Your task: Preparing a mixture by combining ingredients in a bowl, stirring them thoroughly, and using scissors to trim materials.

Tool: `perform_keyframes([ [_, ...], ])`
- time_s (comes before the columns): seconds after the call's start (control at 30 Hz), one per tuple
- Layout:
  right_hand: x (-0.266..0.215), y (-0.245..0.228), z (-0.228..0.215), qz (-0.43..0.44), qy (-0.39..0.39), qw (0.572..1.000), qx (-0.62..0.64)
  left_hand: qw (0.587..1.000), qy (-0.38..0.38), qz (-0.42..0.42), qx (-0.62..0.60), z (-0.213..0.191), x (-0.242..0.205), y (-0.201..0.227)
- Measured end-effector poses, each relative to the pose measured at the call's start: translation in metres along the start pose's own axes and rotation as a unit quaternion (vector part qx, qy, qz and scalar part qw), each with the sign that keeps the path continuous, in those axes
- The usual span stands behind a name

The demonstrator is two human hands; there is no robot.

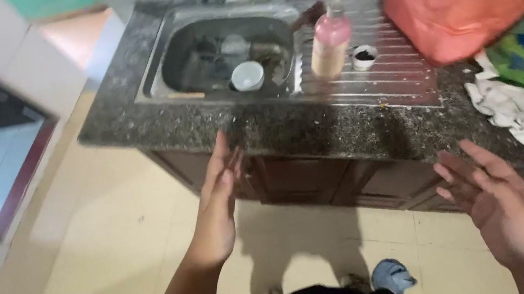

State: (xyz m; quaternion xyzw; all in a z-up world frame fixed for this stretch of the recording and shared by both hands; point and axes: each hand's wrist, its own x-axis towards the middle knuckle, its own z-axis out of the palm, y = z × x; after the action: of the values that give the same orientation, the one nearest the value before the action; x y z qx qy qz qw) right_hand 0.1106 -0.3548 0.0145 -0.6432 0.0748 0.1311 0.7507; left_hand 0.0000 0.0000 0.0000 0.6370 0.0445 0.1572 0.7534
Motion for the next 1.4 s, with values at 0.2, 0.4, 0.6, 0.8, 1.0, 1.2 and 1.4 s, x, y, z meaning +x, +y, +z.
perform_keyframes([
  [0.2,0.07,-0.022,-0.045,0.07,-0.111,0.99,-0.058,0.994,0.077,0.065,-0.033,0.083,-0.024,-0.02],
  [0.4,0.116,-0.03,-0.094,0.07,-0.157,0.982,-0.082,0.983,0.181,-0.036,0.014,0.149,-0.072,-0.021],
  [0.6,0.133,-0.027,-0.157,0.113,-0.201,0.97,-0.085,0.953,0.303,-0.017,0.01,0.206,-0.116,-0.021],
  [0.8,0.122,-0.029,-0.246,0.074,-0.266,0.956,-0.095,0.947,0.322,-0.006,-0.01,0.308,-0.179,-0.067],
  [1.0,0.11,-0.037,-0.345,0.067,-0.281,0.951,-0.106,0.943,0.332,-0.036,0.008,0.397,-0.217,-0.065],
  [1.2,0.122,-0.092,-0.422,0.008,-0.284,0.945,-0.165,0.94,0.331,-0.016,0.078,0.477,-0.202,-0.039],
  [1.4,0.175,-0.149,-0.489,0.023,-0.303,0.906,-0.295,0.925,0.372,-0.06,0.055,0.573,-0.155,-0.084],
])
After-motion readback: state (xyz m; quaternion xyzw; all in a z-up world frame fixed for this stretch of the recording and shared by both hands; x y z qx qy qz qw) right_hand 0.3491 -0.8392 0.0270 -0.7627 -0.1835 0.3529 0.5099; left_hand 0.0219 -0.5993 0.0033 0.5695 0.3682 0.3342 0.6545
